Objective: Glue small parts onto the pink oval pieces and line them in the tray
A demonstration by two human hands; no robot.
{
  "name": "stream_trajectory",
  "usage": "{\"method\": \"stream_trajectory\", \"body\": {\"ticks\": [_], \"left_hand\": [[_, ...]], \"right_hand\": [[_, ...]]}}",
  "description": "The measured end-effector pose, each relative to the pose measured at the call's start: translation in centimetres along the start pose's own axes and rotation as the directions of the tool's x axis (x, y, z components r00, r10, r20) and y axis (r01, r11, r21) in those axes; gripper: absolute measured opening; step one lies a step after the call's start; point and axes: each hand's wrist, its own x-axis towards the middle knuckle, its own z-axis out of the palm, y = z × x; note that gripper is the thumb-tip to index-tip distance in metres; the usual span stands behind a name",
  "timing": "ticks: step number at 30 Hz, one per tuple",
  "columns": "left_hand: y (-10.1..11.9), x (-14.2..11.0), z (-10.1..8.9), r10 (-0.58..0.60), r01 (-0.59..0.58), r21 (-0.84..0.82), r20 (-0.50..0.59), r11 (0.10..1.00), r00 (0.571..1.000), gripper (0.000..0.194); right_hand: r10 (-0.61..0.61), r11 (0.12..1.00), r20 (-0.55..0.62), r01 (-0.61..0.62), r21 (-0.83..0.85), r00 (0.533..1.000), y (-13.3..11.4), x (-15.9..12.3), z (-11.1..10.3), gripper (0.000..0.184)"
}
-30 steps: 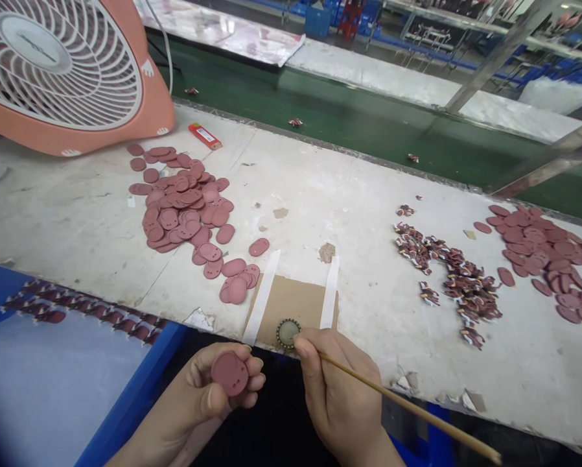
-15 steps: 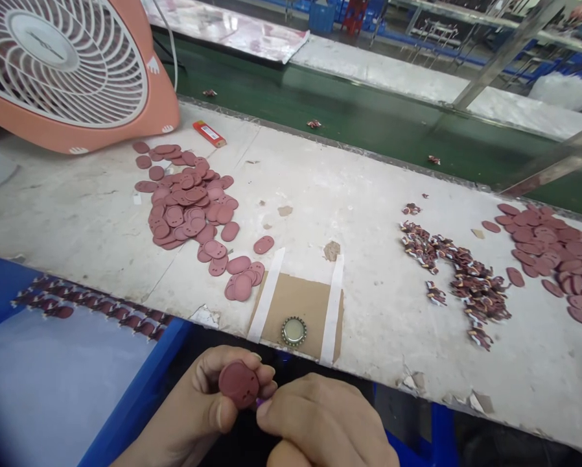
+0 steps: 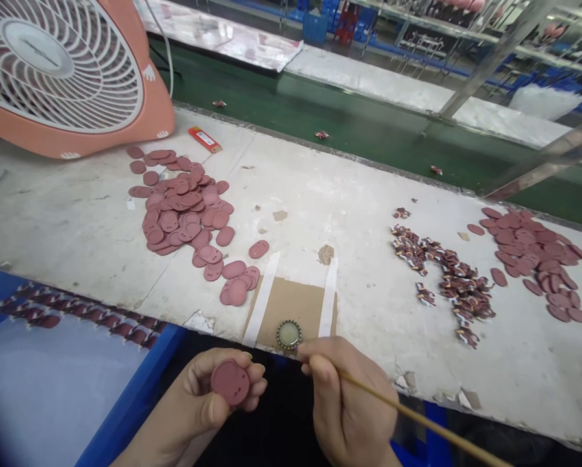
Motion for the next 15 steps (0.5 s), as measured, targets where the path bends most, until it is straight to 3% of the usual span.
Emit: {"method": "stream_trajectory", "body": {"ticks": [8,12,15], "left_hand": [[-0.4,0.4,-0.4,0.02,-0.02,0.053,0.008,0.998,1.0,0.036],[-0.3,0.3,-0.2,0.014,-0.014,0.047,-0.003,0.999,1.0,0.035],[-0.3,0.2,0.0,0.013,-0.013,0.04,-0.011,0.999,1.0,0.036]], "right_hand": [[-0.013,0.999,0.041,0.015,-0.051,0.999,1.7,0.2,1.0,0.025],[0.026,0.999,0.02,-0.027,0.031,0.999,1.3,0.0,0.7,0.024],[0.08,0.988,-0.062,-0.071,0.137,0.995,0.0,-0.1,0.3,0.028]]}}
